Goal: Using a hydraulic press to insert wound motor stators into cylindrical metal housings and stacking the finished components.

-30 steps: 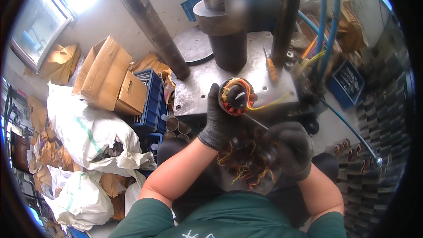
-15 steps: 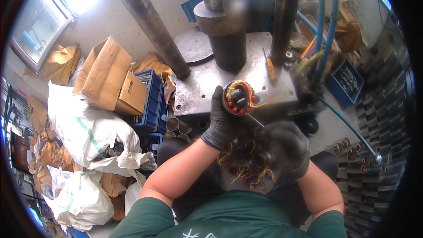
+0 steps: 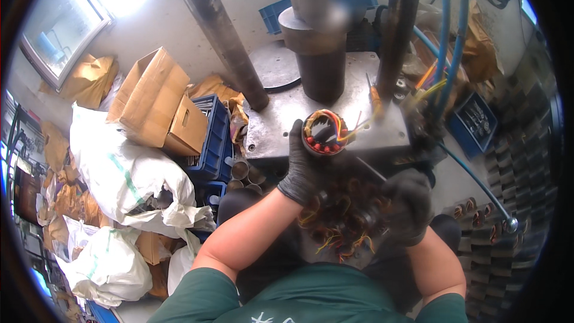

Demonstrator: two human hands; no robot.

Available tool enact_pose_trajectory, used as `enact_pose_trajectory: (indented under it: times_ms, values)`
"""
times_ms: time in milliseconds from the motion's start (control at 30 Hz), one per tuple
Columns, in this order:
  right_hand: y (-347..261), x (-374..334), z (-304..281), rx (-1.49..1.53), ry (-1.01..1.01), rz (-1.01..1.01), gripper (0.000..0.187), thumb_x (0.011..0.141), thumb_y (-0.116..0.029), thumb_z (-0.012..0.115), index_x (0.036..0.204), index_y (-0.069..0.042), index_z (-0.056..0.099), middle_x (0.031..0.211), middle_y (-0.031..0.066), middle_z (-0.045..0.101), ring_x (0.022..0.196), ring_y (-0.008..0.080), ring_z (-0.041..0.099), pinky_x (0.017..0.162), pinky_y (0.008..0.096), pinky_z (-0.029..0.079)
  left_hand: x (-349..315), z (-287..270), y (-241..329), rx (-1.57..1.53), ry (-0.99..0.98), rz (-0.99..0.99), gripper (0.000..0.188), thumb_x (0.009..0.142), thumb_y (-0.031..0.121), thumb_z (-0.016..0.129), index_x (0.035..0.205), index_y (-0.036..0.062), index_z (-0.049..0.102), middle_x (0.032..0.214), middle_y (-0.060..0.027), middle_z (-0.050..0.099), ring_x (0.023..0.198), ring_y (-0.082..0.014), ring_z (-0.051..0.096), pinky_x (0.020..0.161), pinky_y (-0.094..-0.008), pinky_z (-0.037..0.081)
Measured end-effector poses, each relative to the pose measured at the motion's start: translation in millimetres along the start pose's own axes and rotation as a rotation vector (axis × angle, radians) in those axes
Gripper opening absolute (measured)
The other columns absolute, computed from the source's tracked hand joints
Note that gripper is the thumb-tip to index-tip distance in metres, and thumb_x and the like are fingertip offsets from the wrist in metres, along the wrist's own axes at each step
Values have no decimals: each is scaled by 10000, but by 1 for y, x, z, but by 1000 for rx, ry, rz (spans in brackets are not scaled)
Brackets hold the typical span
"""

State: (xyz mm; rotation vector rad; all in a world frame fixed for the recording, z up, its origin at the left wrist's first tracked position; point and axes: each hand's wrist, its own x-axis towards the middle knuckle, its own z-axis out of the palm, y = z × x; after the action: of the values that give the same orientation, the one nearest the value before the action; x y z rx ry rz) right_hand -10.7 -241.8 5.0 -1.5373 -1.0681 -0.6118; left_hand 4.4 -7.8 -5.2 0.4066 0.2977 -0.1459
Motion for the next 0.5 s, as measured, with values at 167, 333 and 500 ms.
enact_pose_trajectory:
  times_ms: [167, 333, 500]
  values:
    - [3, 10, -5, -14, -5, 261, 155, 994, -25, 571, 1130, -34, 646, 954, 107, 645, 790, 187, 644, 736, 323, 525, -8, 5, 8, -94, -122, -32, 949, 869, 870, 397, 1423, 119, 567, 1275, -173, 666, 772, -214, 648, 703, -349, 535]
    - [23, 8, 5, -233, -105, 152, 169, 955, 25, 627, 1107, -43, 661, 999, 126, 672, 821, 246, 680, 768, 351, 547, -8, -3, 15, -74, -381, 1, 1017, 895, 875, 408, 1472, 45, 520, 1363, -218, 632, 1225, -308, 656, 1043, -461, 540]
    - [34, 6, 21, -213, -172, 178, 232, 928, 61, 634, 1124, -60, 661, 1066, 148, 677, 926, 287, 688, 827, 372, 560, -9, -9, 19, -156, -447, -34, 1059, 887, 865, 467, 1450, -32, 509, 1312, -273, 646, 1161, -331, 687, 1011, -447, 565]
